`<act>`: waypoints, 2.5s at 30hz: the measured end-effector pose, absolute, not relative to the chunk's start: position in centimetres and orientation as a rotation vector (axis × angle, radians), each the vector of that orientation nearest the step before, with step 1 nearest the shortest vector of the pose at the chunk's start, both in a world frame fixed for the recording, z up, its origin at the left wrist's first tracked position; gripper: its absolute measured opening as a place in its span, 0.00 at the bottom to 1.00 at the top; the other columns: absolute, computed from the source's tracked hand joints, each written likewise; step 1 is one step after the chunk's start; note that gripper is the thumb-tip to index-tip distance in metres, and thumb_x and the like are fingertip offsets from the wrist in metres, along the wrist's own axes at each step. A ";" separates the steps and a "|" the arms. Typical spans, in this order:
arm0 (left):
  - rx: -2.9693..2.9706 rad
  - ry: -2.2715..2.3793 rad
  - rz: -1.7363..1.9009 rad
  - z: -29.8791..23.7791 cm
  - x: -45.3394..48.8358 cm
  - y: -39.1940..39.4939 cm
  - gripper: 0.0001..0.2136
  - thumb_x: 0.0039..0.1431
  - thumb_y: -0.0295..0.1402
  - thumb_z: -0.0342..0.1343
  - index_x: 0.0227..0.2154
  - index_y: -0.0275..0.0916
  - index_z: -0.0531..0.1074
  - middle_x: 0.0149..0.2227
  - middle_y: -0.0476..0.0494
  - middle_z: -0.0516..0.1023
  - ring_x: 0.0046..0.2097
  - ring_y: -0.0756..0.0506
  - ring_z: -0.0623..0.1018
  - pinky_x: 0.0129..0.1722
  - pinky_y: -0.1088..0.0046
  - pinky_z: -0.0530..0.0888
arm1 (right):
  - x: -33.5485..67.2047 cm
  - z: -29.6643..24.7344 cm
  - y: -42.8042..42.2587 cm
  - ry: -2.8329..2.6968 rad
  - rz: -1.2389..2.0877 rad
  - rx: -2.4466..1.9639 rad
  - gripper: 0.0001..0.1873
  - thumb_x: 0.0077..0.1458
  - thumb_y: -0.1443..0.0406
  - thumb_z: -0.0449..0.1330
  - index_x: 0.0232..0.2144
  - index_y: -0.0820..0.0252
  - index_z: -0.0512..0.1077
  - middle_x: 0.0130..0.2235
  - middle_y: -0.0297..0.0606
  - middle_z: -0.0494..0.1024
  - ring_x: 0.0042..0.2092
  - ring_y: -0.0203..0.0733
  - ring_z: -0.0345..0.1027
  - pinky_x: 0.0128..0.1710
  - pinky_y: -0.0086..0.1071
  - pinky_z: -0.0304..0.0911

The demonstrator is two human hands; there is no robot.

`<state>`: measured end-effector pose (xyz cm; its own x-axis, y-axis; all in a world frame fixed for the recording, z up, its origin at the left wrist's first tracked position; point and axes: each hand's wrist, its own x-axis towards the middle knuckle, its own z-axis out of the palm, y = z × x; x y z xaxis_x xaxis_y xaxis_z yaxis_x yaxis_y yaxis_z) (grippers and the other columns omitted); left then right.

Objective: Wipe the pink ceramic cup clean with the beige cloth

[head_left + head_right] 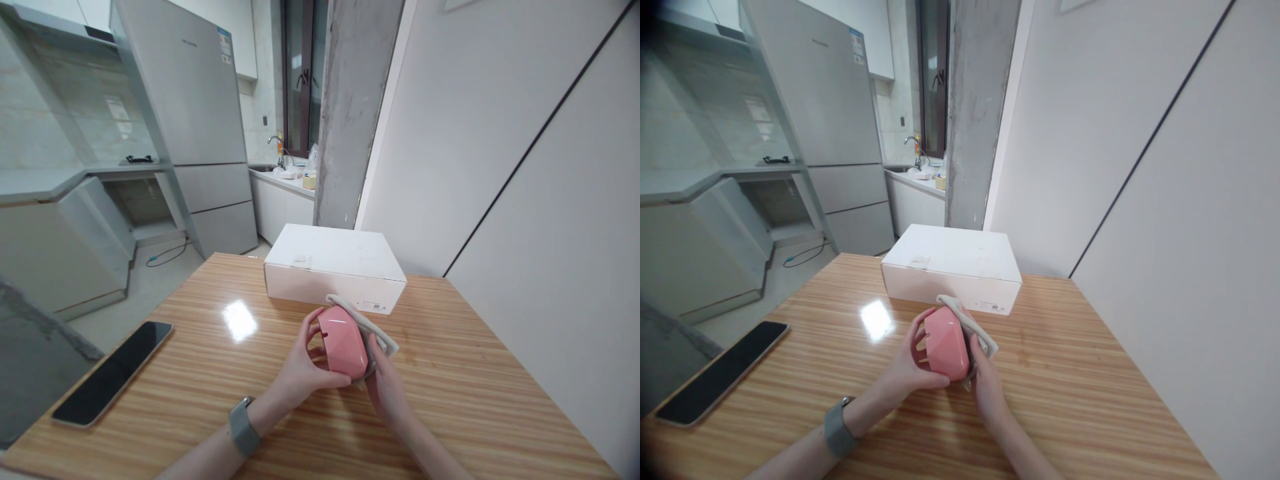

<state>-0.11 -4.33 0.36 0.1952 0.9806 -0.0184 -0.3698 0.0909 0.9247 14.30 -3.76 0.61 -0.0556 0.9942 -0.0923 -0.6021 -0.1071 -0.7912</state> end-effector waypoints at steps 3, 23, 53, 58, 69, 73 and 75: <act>0.964 0.762 1.217 0.6 -0.2 -4.3 0.52 0.27 0.26 0.75 0.60 0.50 0.56 0.61 0.36 0.64 0.54 0.37 0.72 0.45 0.65 0.74 | 14.2 0.5 -3.9 -0.646 1.537 -0.782 0.25 0.45 0.46 0.69 0.42 0.51 0.80 0.50 0.36 0.81 0.62 0.55 0.64 0.63 0.48 0.56; 0.875 0.738 1.249 0.9 0.1 -5.0 0.40 0.41 0.32 0.71 0.56 0.48 0.56 0.62 0.37 0.62 0.44 0.43 0.77 0.41 0.67 0.76 | 14.4 -0.3 -3.9 -0.789 1.495 -0.714 0.21 0.54 0.49 0.63 0.47 0.48 0.77 0.56 0.32 0.77 0.64 0.48 0.60 0.66 0.43 0.51; 0.668 0.579 1.136 1.1 -0.3 -5.1 0.24 0.55 0.34 0.63 0.53 0.44 0.65 0.55 0.37 0.71 0.51 0.39 0.75 0.45 0.60 0.76 | 14.5 -0.7 -4.9 -1.119 1.249 -0.811 0.21 0.56 0.49 0.61 0.50 0.46 0.76 0.63 0.33 0.69 0.70 0.46 0.45 0.70 0.43 0.35; 0.707 0.583 1.139 1.7 0.0 -5.3 0.32 0.46 0.30 0.68 0.56 0.45 0.66 0.61 0.36 0.66 0.55 0.36 0.72 0.51 0.56 0.73 | 14.5 -1.1 -4.0 -0.966 1.306 -0.800 0.22 0.55 0.50 0.63 0.50 0.47 0.75 0.60 0.32 0.72 0.69 0.46 0.49 0.70 0.43 0.38; 0.831 0.803 1.211 0.5 0.4 -4.4 0.54 0.26 0.29 0.76 0.61 0.50 0.57 0.60 0.36 0.64 0.47 0.40 0.76 0.45 0.62 0.74 | 14.0 -0.1 -4.3 -0.680 1.422 -0.820 0.24 0.50 0.48 0.66 0.47 0.48 0.77 0.59 0.32 0.74 0.66 0.50 0.56 0.68 0.46 0.46; 0.861 0.853 1.251 0.8 0.3 -4.5 0.53 0.25 0.30 0.77 0.59 0.46 0.59 0.58 0.35 0.65 0.51 0.39 0.73 0.46 0.65 0.74 | 13.8 -0.2 -4.4 -0.699 1.426 -0.793 0.24 0.51 0.48 0.66 0.49 0.47 0.76 0.59 0.31 0.73 0.66 0.48 0.56 0.68 0.44 0.45; 0.859 0.873 1.253 0.9 0.2 -4.6 0.50 0.26 0.31 0.76 0.58 0.47 0.60 0.61 0.35 0.62 0.50 0.38 0.74 0.45 0.64 0.74 | 13.8 -0.4 -4.4 -0.738 1.420 -0.779 0.24 0.52 0.49 0.65 0.50 0.47 0.76 0.59 0.31 0.74 0.67 0.47 0.55 0.69 0.44 0.44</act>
